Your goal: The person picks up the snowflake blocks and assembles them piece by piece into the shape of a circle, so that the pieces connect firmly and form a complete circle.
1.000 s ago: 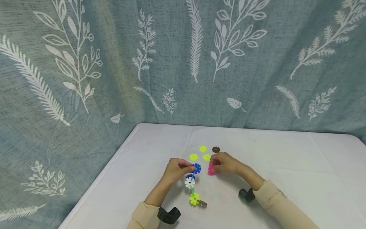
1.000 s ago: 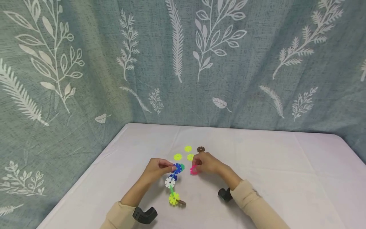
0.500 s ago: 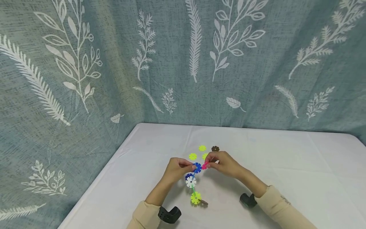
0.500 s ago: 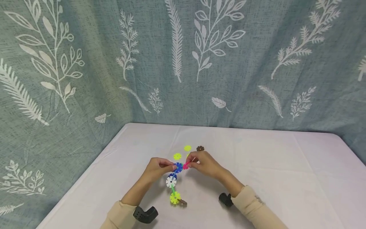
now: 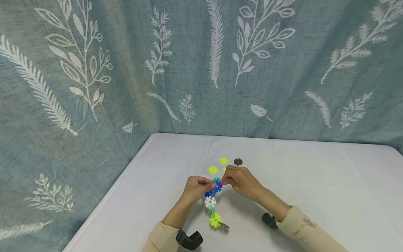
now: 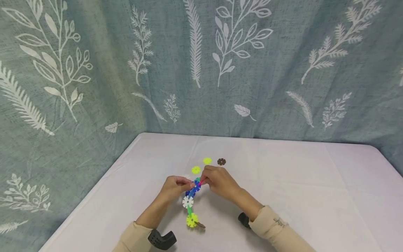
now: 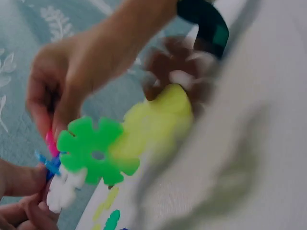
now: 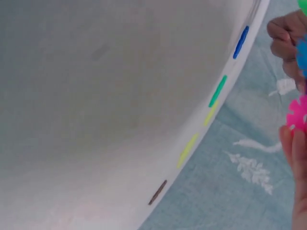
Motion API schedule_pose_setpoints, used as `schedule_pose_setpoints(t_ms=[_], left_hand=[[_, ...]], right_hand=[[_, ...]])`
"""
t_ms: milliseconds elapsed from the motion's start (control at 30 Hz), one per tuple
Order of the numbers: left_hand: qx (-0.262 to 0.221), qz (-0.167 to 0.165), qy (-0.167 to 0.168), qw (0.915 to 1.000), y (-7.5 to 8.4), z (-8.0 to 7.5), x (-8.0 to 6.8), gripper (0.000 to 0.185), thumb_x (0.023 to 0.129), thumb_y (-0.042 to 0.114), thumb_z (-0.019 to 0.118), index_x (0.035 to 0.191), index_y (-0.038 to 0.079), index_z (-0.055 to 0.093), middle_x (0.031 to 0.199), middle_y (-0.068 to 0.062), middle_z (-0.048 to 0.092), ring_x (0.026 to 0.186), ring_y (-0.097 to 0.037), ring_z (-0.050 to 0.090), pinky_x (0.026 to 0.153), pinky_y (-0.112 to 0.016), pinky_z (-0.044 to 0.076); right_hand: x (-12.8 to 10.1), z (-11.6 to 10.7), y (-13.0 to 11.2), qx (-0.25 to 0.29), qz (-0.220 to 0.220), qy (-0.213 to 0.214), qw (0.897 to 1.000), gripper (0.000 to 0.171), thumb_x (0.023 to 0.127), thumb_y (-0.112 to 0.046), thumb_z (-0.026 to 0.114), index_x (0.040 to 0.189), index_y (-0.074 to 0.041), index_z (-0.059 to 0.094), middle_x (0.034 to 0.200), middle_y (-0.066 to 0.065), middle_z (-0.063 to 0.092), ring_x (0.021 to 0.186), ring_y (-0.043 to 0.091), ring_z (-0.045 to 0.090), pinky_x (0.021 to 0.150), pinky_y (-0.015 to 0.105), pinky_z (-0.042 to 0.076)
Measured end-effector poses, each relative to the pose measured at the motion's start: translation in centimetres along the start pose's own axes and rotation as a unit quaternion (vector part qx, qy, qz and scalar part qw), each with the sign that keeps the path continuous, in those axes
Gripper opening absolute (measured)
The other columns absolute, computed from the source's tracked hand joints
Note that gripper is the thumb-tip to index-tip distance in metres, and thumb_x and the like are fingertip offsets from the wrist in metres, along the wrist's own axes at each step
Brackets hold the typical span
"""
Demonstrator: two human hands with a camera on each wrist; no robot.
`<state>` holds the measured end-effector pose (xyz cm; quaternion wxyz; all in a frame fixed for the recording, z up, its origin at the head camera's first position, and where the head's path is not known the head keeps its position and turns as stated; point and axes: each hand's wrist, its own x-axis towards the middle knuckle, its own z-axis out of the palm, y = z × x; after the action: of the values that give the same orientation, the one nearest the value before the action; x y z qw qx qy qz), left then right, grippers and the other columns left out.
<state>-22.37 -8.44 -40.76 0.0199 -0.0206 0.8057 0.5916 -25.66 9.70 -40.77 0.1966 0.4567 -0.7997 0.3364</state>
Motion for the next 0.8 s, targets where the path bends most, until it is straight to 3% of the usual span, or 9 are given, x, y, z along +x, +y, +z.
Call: schedule_pose_setpoints(t_ms=[167, 233, 300, 333, 400, 533, 600, 667, 800], left_hand=[[-0.012, 0.005, 0.007, 0.9999, 0.1, -0.1, -0.3, 0.019, 0.078, 0.007, 0.069, 0.083, -0.011, 0.067, 0.069, -0.003, 0.065, 0.062, -0.007, 0.055, 0.061, -0.025, 0.046], [0.025, 0.029, 0.0, 0.9993, 0.0, -0.6, -0.4, 0.019, 0.077, 0.009, 0.07, 0.082, -0.009, 0.068, 0.068, -0.007, 0.067, 0.062, -0.009, 0.057, 0.059, -0.025, 0.046], [0.091, 0.068, -0.005, 0.9936, 0.0, -1.0, -0.6, 0.017, 0.077, 0.012, 0.071, 0.079, -0.005, 0.07, 0.069, -0.008, 0.068, 0.06, -0.01, 0.057, 0.055, -0.025, 0.044], [0.135, 0.099, 0.002, 0.9859, 0.0, -1.1, -0.7, 0.016, 0.077, 0.014, 0.072, 0.077, -0.001, 0.071, 0.068, -0.007, 0.069, 0.059, -0.01, 0.057, 0.054, -0.023, 0.042], [0.223, 0.166, 0.034, 0.96, 0.2, -1.2, -1.0, 0.014, 0.076, 0.02, 0.074, 0.075, 0.006, 0.072, 0.067, -0.003, 0.068, 0.059, -0.01, 0.056, 0.058, -0.024, 0.037], [0.352, 0.295, 0.122, 0.8802, 0.5, -0.7, -1.5, 0.014, 0.07, 0.025, 0.078, 0.075, 0.014, 0.072, 0.067, 0.004, 0.067, 0.064, -0.012, 0.052, 0.066, -0.028, 0.03], [0.377, 0.327, 0.133, 0.8564, 0.5, -0.4, -1.5, 0.016, 0.067, 0.026, 0.08, 0.074, 0.015, 0.072, 0.068, 0.004, 0.066, 0.065, -0.012, 0.05, 0.066, -0.028, 0.029], [0.391, 0.339, 0.128, 0.8461, 0.5, -0.2, -1.5, 0.013, 0.067, 0.025, 0.08, 0.071, 0.016, 0.071, 0.067, 0.005, 0.065, 0.063, -0.01, 0.048, 0.066, -0.027, 0.028], [0.408, 0.324, 0.125, 0.8446, 0.2, -0.2, -1.5, 0.011, 0.067, 0.021, 0.08, 0.066, 0.016, 0.07, 0.064, 0.006, 0.064, 0.06, -0.008, 0.044, 0.064, -0.026, 0.026]], right_hand=[[0.2, 0.2, -0.2, -0.01, -0.01, 0.017, 1.0, 0.014, 0.073, 0.005, 0.071, 0.072, -0.006, 0.062, 0.07, 0.0, 0.058, 0.064, 0.007, 0.057, 0.059, 0.014, 0.046], [0.3, 0.2, -0.2, -0.004, -0.005, -0.005, 1.0, 0.011, 0.075, 0.003, 0.07, 0.074, -0.006, 0.063, 0.071, 0.0, 0.06, 0.066, 0.007, 0.058, 0.061, 0.015, 0.047], [0.4, 0.1, 0.0, 0.013, 0.008, -0.037, 0.999, 0.009, 0.077, 0.001, 0.068, 0.077, -0.007, 0.065, 0.074, 0.0, 0.062, 0.069, 0.007, 0.059, 0.064, 0.015, 0.048], [0.4, 0.1, 0.1, 0.024, 0.016, -0.051, 0.998, 0.007, 0.078, 0.001, 0.068, 0.078, -0.006, 0.066, 0.075, 0.001, 0.063, 0.071, 0.008, 0.06, 0.065, 0.016, 0.049], [0.5, 0.1, 0.4, 0.049, 0.029, -0.066, 0.996, 0.007, 0.078, 0.001, 0.067, 0.08, -0.006, 0.067, 0.076, 0.002, 0.065, 0.073, 0.008, 0.061, 0.067, 0.018, 0.05], [0.6, 0.4, 0.6, 0.084, 0.053, -0.081, 0.992, 0.006, 0.078, 0.003, 0.067, 0.08, -0.003, 0.066, 0.077, 0.008, 0.067, 0.073, 0.009, 0.063, 0.066, 0.018, 0.05], [0.8, 0.6, 0.5, 0.094, 0.062, -0.087, 0.99, 0.006, 0.078, 0.002, 0.067, 0.079, -0.003, 0.065, 0.078, 0.009, 0.067, 0.073, 0.008, 0.063, 0.066, 0.017, 0.05], [1.0, 0.8, 0.4, 0.107, 0.069, -0.094, 0.987, 0.004, 0.079, 0.001, 0.067, 0.079, -0.002, 0.064, 0.078, 0.008, 0.068, 0.073, 0.008, 0.063, 0.066, 0.017, 0.05], [1.3, 0.9, 0.5, 0.139, 0.105, -0.111, 0.978, 0.005, 0.08, 0.003, 0.065, 0.082, -0.002, 0.064, 0.083, 0.007, 0.068, 0.079, 0.013, 0.066, 0.069, 0.019, 0.051]])
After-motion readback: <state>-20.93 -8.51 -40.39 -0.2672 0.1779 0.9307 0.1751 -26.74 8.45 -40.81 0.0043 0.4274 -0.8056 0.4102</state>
